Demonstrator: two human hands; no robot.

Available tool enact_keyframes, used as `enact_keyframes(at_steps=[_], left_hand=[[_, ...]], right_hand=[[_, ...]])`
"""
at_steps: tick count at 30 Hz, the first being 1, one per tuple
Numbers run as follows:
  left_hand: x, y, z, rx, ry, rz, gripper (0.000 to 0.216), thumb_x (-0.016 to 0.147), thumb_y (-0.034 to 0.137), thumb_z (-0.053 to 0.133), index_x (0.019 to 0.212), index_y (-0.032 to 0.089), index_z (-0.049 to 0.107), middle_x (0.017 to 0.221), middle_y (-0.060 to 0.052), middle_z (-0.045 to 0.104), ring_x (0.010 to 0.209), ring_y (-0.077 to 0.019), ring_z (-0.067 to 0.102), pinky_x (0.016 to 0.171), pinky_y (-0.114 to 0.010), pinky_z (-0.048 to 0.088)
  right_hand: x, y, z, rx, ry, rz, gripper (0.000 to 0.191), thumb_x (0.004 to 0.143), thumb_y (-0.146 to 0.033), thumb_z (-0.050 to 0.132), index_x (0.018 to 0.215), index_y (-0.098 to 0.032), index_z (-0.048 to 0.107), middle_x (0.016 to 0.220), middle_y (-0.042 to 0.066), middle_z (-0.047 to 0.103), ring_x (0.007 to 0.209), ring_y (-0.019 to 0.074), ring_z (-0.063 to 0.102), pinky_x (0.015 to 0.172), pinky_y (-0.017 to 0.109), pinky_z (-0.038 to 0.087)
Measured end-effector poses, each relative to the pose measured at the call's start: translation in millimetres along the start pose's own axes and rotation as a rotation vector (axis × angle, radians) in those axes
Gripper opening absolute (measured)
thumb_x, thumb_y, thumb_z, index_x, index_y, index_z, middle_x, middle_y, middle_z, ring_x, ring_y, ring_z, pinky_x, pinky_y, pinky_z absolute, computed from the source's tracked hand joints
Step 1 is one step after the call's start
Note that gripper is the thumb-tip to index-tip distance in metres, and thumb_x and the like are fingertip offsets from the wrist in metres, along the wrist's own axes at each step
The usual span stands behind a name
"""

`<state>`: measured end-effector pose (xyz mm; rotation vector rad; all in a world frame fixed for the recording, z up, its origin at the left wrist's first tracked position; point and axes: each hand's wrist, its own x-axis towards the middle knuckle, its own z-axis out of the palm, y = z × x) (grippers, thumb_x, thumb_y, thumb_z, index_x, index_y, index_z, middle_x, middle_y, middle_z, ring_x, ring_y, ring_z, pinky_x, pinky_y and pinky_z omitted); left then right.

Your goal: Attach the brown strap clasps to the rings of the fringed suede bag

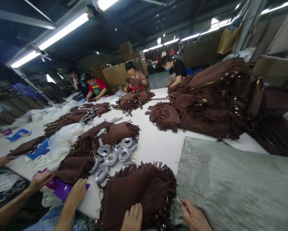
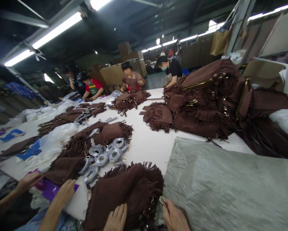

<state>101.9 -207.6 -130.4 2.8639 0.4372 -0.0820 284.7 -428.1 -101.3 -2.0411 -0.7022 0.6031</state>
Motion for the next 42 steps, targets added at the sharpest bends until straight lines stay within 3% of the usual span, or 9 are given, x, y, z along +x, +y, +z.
enact_keyframes(at_steps=[7, 11, 14, 18, 24, 30, 35, 38, 42], left_hand=[[38.2, 75.6, -8.6, -0.202, 0.085, -0.001, 0.052, 0.07, 0.019, 0.044, 0.121, 0.029, 0.045, 0.11, -0.008, 0.05, 0.099, -0.0262, 0.043, 0.084, -0.04, 0.034], [54.7, 98.6, -8.2, -0.19, 0.073, -0.03, 0.052, 0.064, 0.012, 0.047, 0.112, 0.032, 0.05, 0.111, -0.006, 0.047, 0.101, -0.024, 0.04, 0.084, -0.039, 0.032], [59.1, 99.2, -14.7, -0.147, 0.017, -0.015, 0.034, 0.067, 0.02, 0.052, 0.099, 0.031, 0.056, 0.105, -0.005, 0.047, 0.097, -0.0237, 0.04, 0.08, -0.038, 0.034], [63.3, 95.1, -15.6, -0.041, 0.048, -0.006, 0.013, 0.076, 0.025, 0.047, 0.086, 0.028, 0.056, 0.097, -0.005, 0.049, 0.092, -0.023, 0.042, 0.076, -0.037, 0.034], [60.7, 86.3, -7.4, 0.126, 0.06, 0.051, 0.016, 0.077, 0.017, 0.047, 0.085, 0.028, 0.054, 0.089, -0.004, 0.05, 0.085, -0.0219, 0.044, 0.071, -0.035, 0.034], [58.6, 81.3, -34.3, 0.196, 0.071, 0.042, 0.036, 0.06, -0.001, 0.044, 0.084, 0.024, 0.053, 0.086, -0.004, 0.052, 0.08, -0.0212, 0.046, 0.064, -0.03, 0.035], [67.5, 75.0, -41.4, 0.171, 0.311, 0.031, 0.02, 0.07, 0.004, 0.043, 0.072, 0.022, 0.051, 0.072, -0.002, 0.051, 0.067, -0.0182, 0.047, 0.06, -0.029, 0.034], [73.8, 67.0, -34.4, 0.112, 0.495, 0.101, 0.014, 0.079, 0.011, 0.038, 0.079, 0.019, 0.051, 0.07, -0.003, 0.052, 0.065, -0.0171, 0.049, 0.059, -0.028, 0.036], [79.4, 60.4, -31.4, 0.041, 0.533, 0.139, 0.017, 0.084, 0.016, 0.035, 0.085, 0.019, 0.051, 0.07, -0.002, 0.054, 0.063, -0.0155, 0.052, 0.058, -0.026, 0.039]], right_hand=[[2.9, -0.9, 12.4, -0.027, -0.123, 0.003, 0.029, 0.085, -0.042, 0.023, 0.074, -0.023, 0.042, 0.068, 0.001, 0.058, 0.063, 0.0145, 0.055, 0.06, 0.025, 0.04], [2.0, 6.9, 12.5, -0.074, -0.134, 0.009, 0.027, 0.083, -0.04, 0.022, 0.075, -0.023, 0.042, 0.069, 0.002, 0.06, 0.064, 0.0162, 0.056, 0.06, 0.026, 0.04], [-2.4, 12.4, 12.3, -0.114, -0.158, 0.031, 0.027, 0.082, -0.04, 0.019, 0.075, -0.023, 0.04, 0.07, 0.003, 0.059, 0.064, 0.0172, 0.057, 0.06, 0.027, 0.039], [-5.7, 21.5, 20.5, -0.092, -0.149, 0.03, 0.026, 0.083, -0.038, 0.019, 0.076, -0.024, 0.04, 0.072, 0.003, 0.06, 0.067, 0.0168, 0.058, 0.062, 0.026, 0.039], [-0.5, 32.2, 35.0, -0.147, -0.134, 0.075, 0.026, 0.08, -0.039, 0.017, 0.072, -0.024, 0.036, 0.066, 0.003, 0.058, 0.062, 0.0194, 0.057, 0.058, 0.03, 0.035], [-1.0, 12.7, 21.9, -0.164, -0.245, 0.08, 0.022, 0.082, -0.035, 0.019, 0.073, -0.023, 0.035, 0.07, 0.004, 0.06, 0.067, 0.0191, 0.058, 0.06, 0.029, 0.034], [4.4, -0.7, 27.0, -0.15, -0.259, 0.05, 0.019, 0.083, -0.029, 0.023, 0.074, -0.023, 0.039, 0.071, 0.003, 0.061, 0.064, 0.0167, 0.058, 0.058, 0.026, 0.034], [10.6, -8.0, 33.5, -0.135, -0.216, -0.015, 0.021, 0.084, -0.03, 0.024, 0.077, -0.022, 0.042, 0.071, 0.002, 0.062, 0.064, 0.0158, 0.059, 0.057, 0.025, 0.034], [22.1, -20.2, 40.5, -0.175, -0.153, -0.064, 0.021, 0.086, -0.026, 0.024, 0.08, -0.021, 0.044, 0.072, 0.002, 0.063, 0.064, 0.0152, 0.059, 0.056, 0.024, 0.033]])
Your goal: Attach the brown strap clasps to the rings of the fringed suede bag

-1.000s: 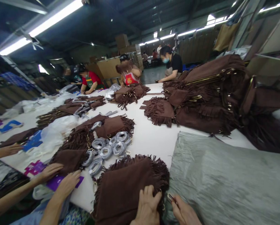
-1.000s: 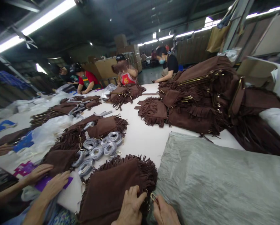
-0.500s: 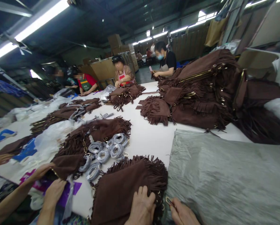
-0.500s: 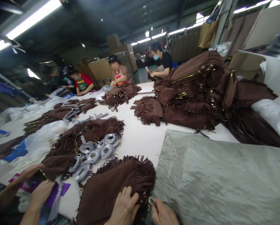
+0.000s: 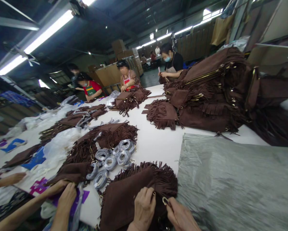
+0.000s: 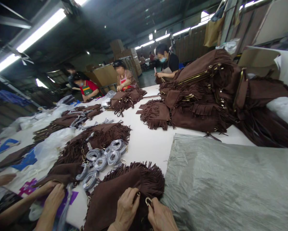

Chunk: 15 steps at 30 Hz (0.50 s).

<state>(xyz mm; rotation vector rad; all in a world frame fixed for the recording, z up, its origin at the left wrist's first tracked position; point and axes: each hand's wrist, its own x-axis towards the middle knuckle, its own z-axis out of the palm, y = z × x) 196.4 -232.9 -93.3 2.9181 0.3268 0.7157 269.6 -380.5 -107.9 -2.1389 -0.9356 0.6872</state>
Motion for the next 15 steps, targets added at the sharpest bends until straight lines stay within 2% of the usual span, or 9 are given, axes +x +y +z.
enact_keyframes(at_steps=[8, 15], left_hand=[[2.9, 0.0, 0.9, -0.112, -0.028, 0.0, 0.025, 0.088, 0.019, 0.033, 0.076, 0.019, 0.055, 0.063, -0.001, 0.052, 0.058, -0.0119, 0.052, 0.055, -0.021, 0.042], [-0.1, 0.6, 3.7, -0.181, 0.001, 0.028, 0.026, 0.087, 0.014, 0.031, 0.077, 0.017, 0.055, 0.063, -0.001, 0.052, 0.058, -0.0117, 0.051, 0.055, -0.021, 0.043]], right_hand=[[30.0, -9.3, 15.1, -0.212, 0.269, -0.102, 0.013, 0.084, -0.018, 0.033, 0.083, -0.02, 0.046, 0.07, 0.001, 0.062, 0.062, 0.0149, 0.061, 0.053, 0.024, 0.034], [39.6, -14.8, 23.5, -0.331, 0.401, -0.214, 0.012, 0.083, -0.014, 0.036, 0.079, -0.02, 0.045, 0.067, 0.001, 0.058, 0.059, 0.0146, 0.058, 0.052, 0.024, 0.035]])
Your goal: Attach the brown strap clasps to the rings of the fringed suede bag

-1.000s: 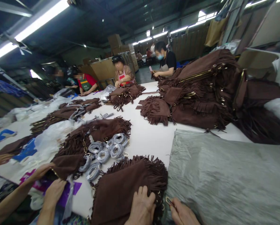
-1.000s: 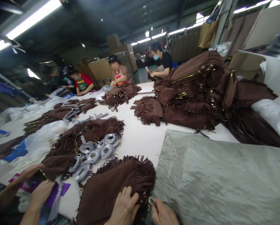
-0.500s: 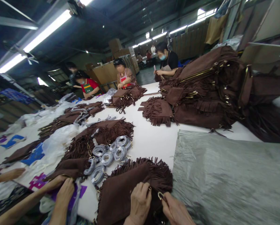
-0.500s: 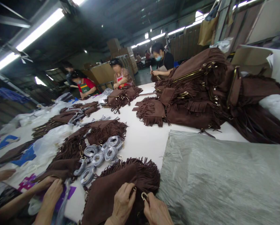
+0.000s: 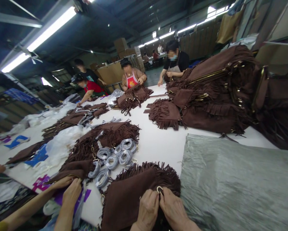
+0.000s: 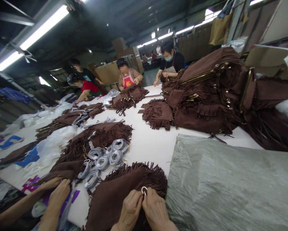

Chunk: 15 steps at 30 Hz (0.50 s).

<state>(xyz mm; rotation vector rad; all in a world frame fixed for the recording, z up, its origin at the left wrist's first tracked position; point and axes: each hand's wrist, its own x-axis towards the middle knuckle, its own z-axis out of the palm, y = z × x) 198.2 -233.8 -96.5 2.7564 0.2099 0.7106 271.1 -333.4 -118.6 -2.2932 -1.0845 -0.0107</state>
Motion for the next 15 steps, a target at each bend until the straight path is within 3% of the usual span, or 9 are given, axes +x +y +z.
enact_keyframes(at_steps=[8, 12, 15], left_hand=[[-1.3, -2.1, 1.6, -0.035, 0.022, 0.02, 0.023, 0.086, 0.011, 0.033, 0.079, 0.016, 0.054, 0.064, -0.002, 0.053, 0.06, -0.0124, 0.05, 0.057, -0.023, 0.043], [-0.8, -1.9, 0.4, -0.009, 0.021, 0.041, 0.023, 0.086, 0.011, 0.032, 0.077, 0.016, 0.053, 0.062, -0.002, 0.051, 0.059, -0.0128, 0.049, 0.054, -0.023, 0.042], [-0.1, -1.0, -0.6, -0.031, 0.014, 0.021, 0.023, 0.086, 0.011, 0.032, 0.077, 0.016, 0.053, 0.062, -0.001, 0.051, 0.06, -0.0123, 0.049, 0.056, -0.023, 0.042]], right_hand=[[2.8, -5.1, -2.3, -0.077, -0.016, -0.028, 0.017, 0.08, -0.008, 0.033, 0.079, -0.02, 0.045, 0.069, 0.004, 0.058, 0.061, 0.0171, 0.057, 0.054, 0.026, 0.036], [2.5, -5.3, -1.9, 0.005, -0.158, 0.002, 0.021, 0.077, -0.005, 0.031, 0.08, -0.019, 0.046, 0.075, 0.006, 0.06, 0.068, 0.0186, 0.059, 0.057, 0.027, 0.035], [4.3, -2.8, -4.2, 0.191, -0.282, 0.129, 0.019, 0.081, -0.011, 0.025, 0.08, -0.019, 0.043, 0.073, 0.005, 0.059, 0.067, 0.0169, 0.057, 0.059, 0.027, 0.034]])
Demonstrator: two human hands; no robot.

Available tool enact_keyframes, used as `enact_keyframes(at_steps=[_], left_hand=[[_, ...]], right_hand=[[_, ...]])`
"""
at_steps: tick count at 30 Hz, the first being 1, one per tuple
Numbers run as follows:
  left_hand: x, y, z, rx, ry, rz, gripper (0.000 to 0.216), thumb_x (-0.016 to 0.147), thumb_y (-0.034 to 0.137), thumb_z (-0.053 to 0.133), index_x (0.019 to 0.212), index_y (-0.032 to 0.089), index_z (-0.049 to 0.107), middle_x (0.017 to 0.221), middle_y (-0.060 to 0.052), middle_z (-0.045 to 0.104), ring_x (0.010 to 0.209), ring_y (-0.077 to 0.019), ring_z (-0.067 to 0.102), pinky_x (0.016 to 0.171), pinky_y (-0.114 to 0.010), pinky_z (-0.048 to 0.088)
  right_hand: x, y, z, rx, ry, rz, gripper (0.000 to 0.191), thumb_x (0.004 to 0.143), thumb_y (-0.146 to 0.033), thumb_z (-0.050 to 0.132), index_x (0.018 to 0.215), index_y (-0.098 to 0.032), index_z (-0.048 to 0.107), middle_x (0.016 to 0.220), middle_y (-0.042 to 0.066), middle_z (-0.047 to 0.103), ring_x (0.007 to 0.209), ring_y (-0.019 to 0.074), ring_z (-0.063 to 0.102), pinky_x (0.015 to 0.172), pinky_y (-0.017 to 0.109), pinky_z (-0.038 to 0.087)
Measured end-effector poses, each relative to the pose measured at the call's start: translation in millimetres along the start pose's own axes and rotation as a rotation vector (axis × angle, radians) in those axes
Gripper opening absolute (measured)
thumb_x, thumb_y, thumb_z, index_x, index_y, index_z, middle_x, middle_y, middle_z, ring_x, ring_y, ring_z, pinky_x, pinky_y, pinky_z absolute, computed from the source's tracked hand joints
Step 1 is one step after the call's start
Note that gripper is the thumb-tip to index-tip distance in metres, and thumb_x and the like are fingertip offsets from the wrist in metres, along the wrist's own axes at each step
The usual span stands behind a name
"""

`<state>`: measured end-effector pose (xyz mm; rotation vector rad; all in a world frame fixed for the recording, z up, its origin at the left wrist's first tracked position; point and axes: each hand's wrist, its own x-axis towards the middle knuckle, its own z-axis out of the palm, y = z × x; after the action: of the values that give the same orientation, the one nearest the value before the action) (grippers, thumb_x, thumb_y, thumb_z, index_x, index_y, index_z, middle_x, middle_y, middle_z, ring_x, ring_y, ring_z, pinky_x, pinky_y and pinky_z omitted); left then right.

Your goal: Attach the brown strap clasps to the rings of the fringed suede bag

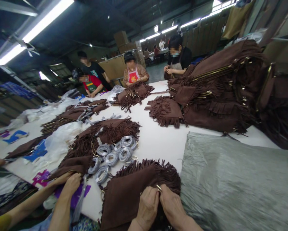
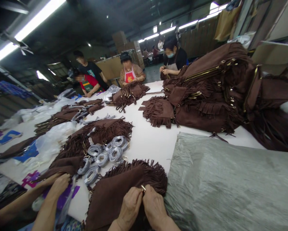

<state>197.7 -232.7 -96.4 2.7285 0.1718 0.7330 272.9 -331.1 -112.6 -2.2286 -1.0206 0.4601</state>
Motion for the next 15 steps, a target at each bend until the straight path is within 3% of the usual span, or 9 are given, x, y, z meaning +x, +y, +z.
enact_keyframes(at_steps=[4, 7, 10, 15], left_hand=[[1.1, 1.9, -0.5, 0.007, 0.0, -0.007, 0.024, 0.087, 0.011, 0.031, 0.078, 0.016, 0.053, 0.063, -0.001, 0.051, 0.06, -0.0119, 0.049, 0.057, -0.023, 0.042], [1.4, 2.5, 0.0, 0.036, 0.011, -0.002, 0.024, 0.086, 0.01, 0.031, 0.077, 0.016, 0.052, 0.062, -0.001, 0.05, 0.059, -0.0121, 0.049, 0.054, -0.023, 0.04], [0.8, 2.3, 0.9, 0.068, 0.007, 0.013, 0.025, 0.086, 0.01, 0.031, 0.074, 0.017, 0.051, 0.061, -0.001, 0.05, 0.058, -0.0122, 0.048, 0.053, -0.023, 0.039], [-1.2, 1.5, 3.0, 0.084, 0.028, 0.033, 0.025, 0.086, 0.009, 0.03, 0.072, 0.017, 0.049, 0.059, 0.0, 0.049, 0.056, -0.0122, 0.047, 0.053, -0.023, 0.037]], right_hand=[[4.6, 5.9, -7.5, 0.429, -0.085, 0.089, 0.021, 0.085, -0.03, 0.021, 0.074, -0.02, 0.037, 0.07, 0.001, 0.05, 0.066, 0.0141, 0.049, 0.061, 0.026, 0.034], [7.7, 8.7, -10.9, 0.615, -0.141, 0.089, 0.027, 0.082, -0.043, 0.023, 0.069, -0.022, 0.033, 0.065, -0.002, 0.039, 0.061, 0.0131, 0.041, 0.059, 0.026, 0.034], [9.1, 8.9, -10.2, 0.673, -0.164, 0.071, 0.031, 0.081, -0.048, 0.023, 0.068, -0.022, 0.033, 0.064, -0.003, 0.036, 0.06, 0.0127, 0.037, 0.056, 0.026, 0.033], [10.1, 10.7, -5.1, 0.59, -0.148, 0.039, 0.034, 0.082, -0.049, 0.022, 0.069, -0.02, 0.037, 0.066, 0.0, 0.043, 0.062, 0.0137, 0.04, 0.058, 0.028, 0.033]])
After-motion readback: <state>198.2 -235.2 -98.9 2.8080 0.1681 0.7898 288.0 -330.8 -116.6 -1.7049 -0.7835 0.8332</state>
